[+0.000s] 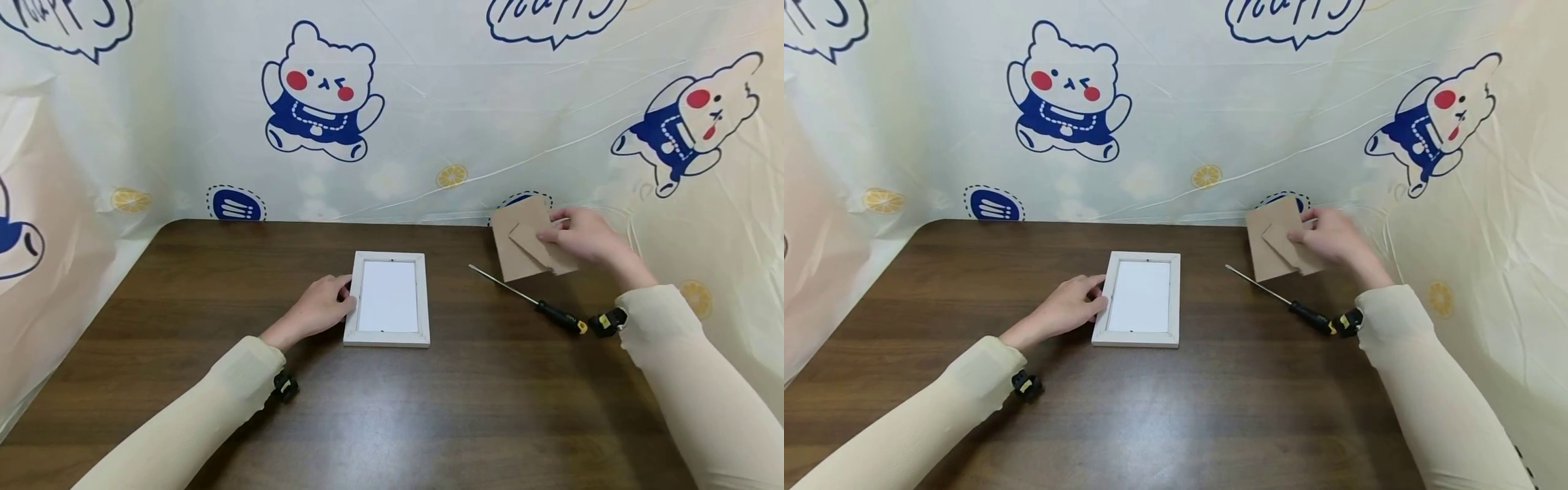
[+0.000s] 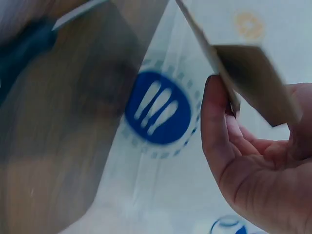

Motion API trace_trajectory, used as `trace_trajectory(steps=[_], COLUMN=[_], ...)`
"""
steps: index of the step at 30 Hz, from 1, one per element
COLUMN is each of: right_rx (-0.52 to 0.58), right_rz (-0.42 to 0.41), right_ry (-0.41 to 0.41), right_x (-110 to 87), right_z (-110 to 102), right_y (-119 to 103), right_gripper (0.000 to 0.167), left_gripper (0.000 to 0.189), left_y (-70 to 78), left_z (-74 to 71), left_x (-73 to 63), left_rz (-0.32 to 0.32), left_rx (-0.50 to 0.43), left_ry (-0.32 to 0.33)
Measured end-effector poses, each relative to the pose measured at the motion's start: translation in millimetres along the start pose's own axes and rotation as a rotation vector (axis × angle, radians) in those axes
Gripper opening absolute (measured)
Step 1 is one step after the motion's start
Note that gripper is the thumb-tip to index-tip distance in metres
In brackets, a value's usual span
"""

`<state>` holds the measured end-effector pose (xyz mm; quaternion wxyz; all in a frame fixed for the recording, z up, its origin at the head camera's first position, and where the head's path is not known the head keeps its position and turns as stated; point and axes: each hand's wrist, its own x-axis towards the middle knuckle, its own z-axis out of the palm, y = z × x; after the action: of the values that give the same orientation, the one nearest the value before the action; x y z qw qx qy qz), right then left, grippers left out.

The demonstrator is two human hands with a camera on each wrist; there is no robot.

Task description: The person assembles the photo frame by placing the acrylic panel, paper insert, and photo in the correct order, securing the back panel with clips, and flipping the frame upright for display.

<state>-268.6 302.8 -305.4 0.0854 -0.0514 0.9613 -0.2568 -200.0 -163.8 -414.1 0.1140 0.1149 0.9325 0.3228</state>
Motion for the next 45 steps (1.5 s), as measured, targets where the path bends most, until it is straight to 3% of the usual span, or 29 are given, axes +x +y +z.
trace_trajectory(steps=[9, 18, 45], right_rx=[0.131, 0.239, 0.535], right_rz=[-0.091, -0.108, -0.088], right_ry=[-0.054, -0.081, -0.177], right_x=[-6.4, -10.2, -14.2], right_z=[24.2, 43.4, 115.4], right_y=[-44.9, -73.4, -111.9], right_gripper=[0.060, 0.054, 0.049], left_gripper=[0.057, 0.056, 0.056], left_y=[-0.3, 0.8, -1.8], left_z=[0.4, 0.2, 0.7], left_x=[-0.3, -0.8, -0.5], left_rz=[-0.005, -0.021, -0.015], left_rx=[-0.005, -0.013, -0.023], left_ry=[-0.001, 0.000, -0.003])
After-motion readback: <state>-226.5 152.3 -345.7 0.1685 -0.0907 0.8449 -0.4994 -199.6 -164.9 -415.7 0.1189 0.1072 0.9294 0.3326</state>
